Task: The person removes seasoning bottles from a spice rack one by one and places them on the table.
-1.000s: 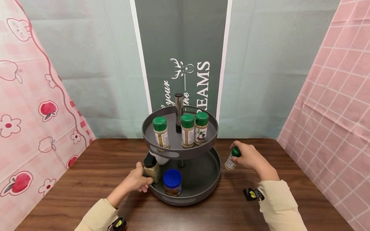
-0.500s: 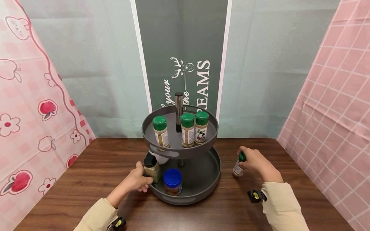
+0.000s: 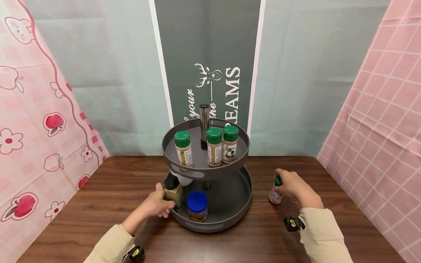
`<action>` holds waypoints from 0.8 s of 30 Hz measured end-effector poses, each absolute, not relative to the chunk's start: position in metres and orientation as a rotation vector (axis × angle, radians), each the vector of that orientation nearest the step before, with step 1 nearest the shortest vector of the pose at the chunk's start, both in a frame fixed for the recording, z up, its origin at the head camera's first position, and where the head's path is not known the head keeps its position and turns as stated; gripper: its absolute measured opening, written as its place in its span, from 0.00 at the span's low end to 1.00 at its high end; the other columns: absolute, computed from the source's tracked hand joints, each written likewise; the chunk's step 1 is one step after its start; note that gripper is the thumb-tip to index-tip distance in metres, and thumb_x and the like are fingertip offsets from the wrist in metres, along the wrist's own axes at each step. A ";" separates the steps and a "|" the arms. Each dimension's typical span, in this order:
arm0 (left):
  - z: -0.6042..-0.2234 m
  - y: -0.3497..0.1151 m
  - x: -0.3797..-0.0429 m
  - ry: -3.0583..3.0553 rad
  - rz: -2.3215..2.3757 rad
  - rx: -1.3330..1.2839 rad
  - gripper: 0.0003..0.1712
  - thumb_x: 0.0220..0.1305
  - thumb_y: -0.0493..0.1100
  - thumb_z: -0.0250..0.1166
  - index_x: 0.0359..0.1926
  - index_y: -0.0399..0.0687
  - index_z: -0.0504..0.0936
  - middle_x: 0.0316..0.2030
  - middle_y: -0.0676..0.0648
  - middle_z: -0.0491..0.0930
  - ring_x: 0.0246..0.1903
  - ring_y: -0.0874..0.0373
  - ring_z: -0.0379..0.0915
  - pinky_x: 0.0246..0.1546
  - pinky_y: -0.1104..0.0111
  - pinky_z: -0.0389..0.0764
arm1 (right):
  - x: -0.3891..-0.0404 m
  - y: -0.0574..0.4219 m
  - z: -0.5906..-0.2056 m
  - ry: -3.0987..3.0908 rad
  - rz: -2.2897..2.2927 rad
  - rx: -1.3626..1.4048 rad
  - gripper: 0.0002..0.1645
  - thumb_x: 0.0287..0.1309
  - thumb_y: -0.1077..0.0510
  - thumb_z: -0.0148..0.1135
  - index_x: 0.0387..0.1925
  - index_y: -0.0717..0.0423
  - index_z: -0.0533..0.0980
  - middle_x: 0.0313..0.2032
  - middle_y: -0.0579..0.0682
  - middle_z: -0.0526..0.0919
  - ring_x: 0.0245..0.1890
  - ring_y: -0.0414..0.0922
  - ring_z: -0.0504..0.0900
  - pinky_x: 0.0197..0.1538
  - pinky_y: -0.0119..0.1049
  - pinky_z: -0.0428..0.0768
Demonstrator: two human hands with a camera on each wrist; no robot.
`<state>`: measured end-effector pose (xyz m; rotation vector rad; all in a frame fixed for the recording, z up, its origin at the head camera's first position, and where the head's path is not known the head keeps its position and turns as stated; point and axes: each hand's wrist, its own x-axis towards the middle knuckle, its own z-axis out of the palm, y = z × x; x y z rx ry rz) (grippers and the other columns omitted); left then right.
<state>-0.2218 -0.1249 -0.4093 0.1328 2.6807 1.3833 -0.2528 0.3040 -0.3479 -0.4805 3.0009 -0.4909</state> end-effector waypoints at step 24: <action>-0.410 -0.125 -0.222 2.682 1.392 0.117 0.28 0.42 0.35 0.63 0.38 0.36 0.53 0.09 0.44 0.73 0.08 0.55 0.71 0.08 0.63 0.76 | -0.248 0.304 -0.362 3.056 -0.498 -0.466 0.23 0.46 0.60 0.64 0.43 0.68 0.69 0.28 0.53 0.76 0.23 0.47 0.72 0.25 0.44 0.74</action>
